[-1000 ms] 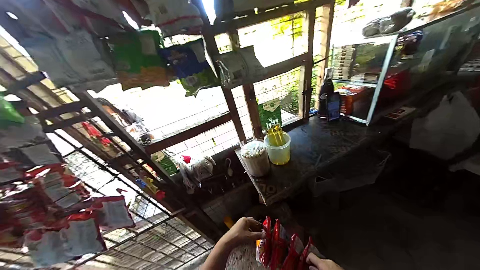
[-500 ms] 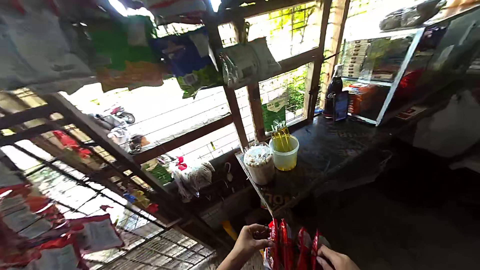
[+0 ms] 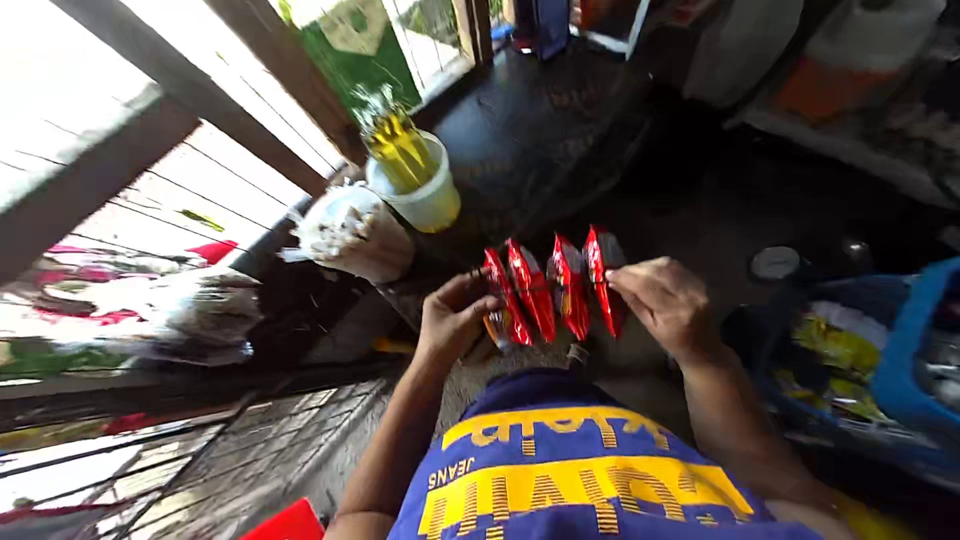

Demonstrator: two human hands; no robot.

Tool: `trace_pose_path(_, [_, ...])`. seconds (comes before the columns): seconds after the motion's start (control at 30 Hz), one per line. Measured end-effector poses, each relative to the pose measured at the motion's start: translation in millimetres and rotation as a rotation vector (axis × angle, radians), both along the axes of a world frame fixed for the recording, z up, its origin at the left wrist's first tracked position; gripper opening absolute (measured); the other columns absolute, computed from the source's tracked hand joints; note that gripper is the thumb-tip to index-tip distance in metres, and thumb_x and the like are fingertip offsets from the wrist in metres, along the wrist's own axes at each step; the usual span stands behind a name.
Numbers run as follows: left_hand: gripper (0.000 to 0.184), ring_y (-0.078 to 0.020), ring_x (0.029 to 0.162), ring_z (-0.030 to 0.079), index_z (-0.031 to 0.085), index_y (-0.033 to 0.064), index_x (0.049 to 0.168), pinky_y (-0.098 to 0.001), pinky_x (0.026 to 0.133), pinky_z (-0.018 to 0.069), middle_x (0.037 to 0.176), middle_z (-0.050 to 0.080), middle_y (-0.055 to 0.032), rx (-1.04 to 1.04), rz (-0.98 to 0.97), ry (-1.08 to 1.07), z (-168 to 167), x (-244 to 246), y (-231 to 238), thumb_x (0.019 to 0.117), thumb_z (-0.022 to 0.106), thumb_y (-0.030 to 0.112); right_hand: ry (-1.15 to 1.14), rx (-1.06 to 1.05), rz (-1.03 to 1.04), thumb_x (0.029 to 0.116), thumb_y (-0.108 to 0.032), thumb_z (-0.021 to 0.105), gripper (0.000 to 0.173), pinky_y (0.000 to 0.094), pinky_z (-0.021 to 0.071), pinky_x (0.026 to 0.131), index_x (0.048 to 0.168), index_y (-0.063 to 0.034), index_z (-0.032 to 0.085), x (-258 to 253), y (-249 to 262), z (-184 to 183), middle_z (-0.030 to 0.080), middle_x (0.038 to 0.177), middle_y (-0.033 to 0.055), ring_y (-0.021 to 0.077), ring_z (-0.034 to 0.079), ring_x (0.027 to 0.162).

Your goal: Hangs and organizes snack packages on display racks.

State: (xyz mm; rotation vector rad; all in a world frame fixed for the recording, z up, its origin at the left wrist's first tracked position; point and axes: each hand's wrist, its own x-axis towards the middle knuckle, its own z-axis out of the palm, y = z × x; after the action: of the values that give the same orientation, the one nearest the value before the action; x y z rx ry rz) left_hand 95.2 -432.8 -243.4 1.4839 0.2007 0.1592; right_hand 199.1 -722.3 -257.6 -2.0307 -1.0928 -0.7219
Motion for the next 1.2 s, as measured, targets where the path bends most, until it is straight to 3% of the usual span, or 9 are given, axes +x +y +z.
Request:
trace_pose_path(0.23, [0.041,-0.0097,0.102,0.069,0.066,0.0063,0.132,-0.0294,0.092,0.0578,0.121,0.072,-0.0019,-0.133,-0.058,-0.231,6.2,117.6,-78.3,0.0954,0.073,0.024,-0.298,0.052,-0.005,0.0994,-0.008,0.066,0.011,0.0297,0.0543,0.086,0.107,-0.0015,0.069,106.0,-83.7,37.4,0.067,0.096,0.0131,0.0222,0.066,0.095])
trace_pose_path(0.47, [0.037,-0.0105,0.108,0.068,0.070,0.0099,0.128,-0.0298,0.094,0.0574,0.125,0.071,-0.0020,-0.222,-0.064,-0.373,20.1,225.3,-149.8,0.0928,0.075,0.021,-0.391,0.002,-0.038,0.0996,-0.005,0.064,0.013,0.0312,0.0558,0.088,0.110,-0.0002,0.070,199.3,-157.6,75.6,0.070,0.099,0.0156,0.0242,0.069,0.098])
trace_pose_path(0.63, [0.035,-0.0114,0.107,0.069,0.070,0.0106,0.126,-0.0304,0.094,0.0579,0.123,0.071,-0.0025,-0.128,-0.128,-0.497,49.2,310.2,-171.2,0.0938,0.074,0.023,-0.452,-0.121,-0.126,0.1016,0.000,0.057,0.022,0.0333,0.0543,0.095,0.121,-0.0002,0.068,262.5,-193.5,104.9,0.070,0.109,0.0174,0.0266,0.068,0.106])
trace_pose_path(0.77, [0.033,-0.0110,0.103,0.070,0.072,0.0111,0.125,-0.0288,0.091,0.0585,0.121,0.072,-0.0034,-0.131,-0.164,-0.540,68.6,381.9,-182.4,0.0936,0.074,0.022,-0.569,-0.134,-0.163,0.1007,0.000,0.059,0.023,0.0328,0.0544,0.093,0.121,-0.0023,0.069,319.3,-211.6,129.1,0.070,0.106,0.0161,0.0261,0.067,0.104])
trace_pose_path(1.0, [0.040,-0.0106,0.105,0.069,0.065,0.0090,0.134,-0.0288,0.092,0.0581,0.125,0.071,-0.0041,-0.146,-0.308,-0.681,98.0,511.2,-212.5,0.0989,0.067,0.029,-0.752,-0.199,-0.276,0.1007,-0.001,0.059,0.026,0.0354,0.0558,0.087,0.126,-0.0037,0.067,406.8,-244.2,178.7,0.070,0.109,0.0154,0.0273,0.068,0.099])
trace_pose_path(1.1, [0.045,-0.0116,0.108,0.067,0.061,0.0064,0.137,-0.0299,0.094,0.0569,0.121,0.069,-0.0025,-0.040,-0.307,-0.695,98.1,553.3,-224.5,0.1033,0.060,0.036,-0.760,-0.261,-0.346,0.1033,-0.005,0.056,0.030,0.0375,0.0551,0.089,0.132,-0.0079,0.064,440.3,-271.8,196.4,0.069,0.115,0.0140,0.0280,0.067,0.104])
trace_pose_path(1.2, [0.048,-0.0112,0.108,0.067,0.059,0.0024,0.137,-0.0298,0.091,0.0571,0.125,0.069,-0.0028,0.018,-0.272,-0.607,83.3,578.9,-235.0,0.1050,0.056,0.038,-0.761,-0.289,-0.383,0.1037,-0.005,0.054,0.030,0.0437,0.0568,0.092,0.131,-0.0066,0.066,479.7,-302.8,213.4,0.071,0.117,0.0187,0.0335,0.069,0.108])
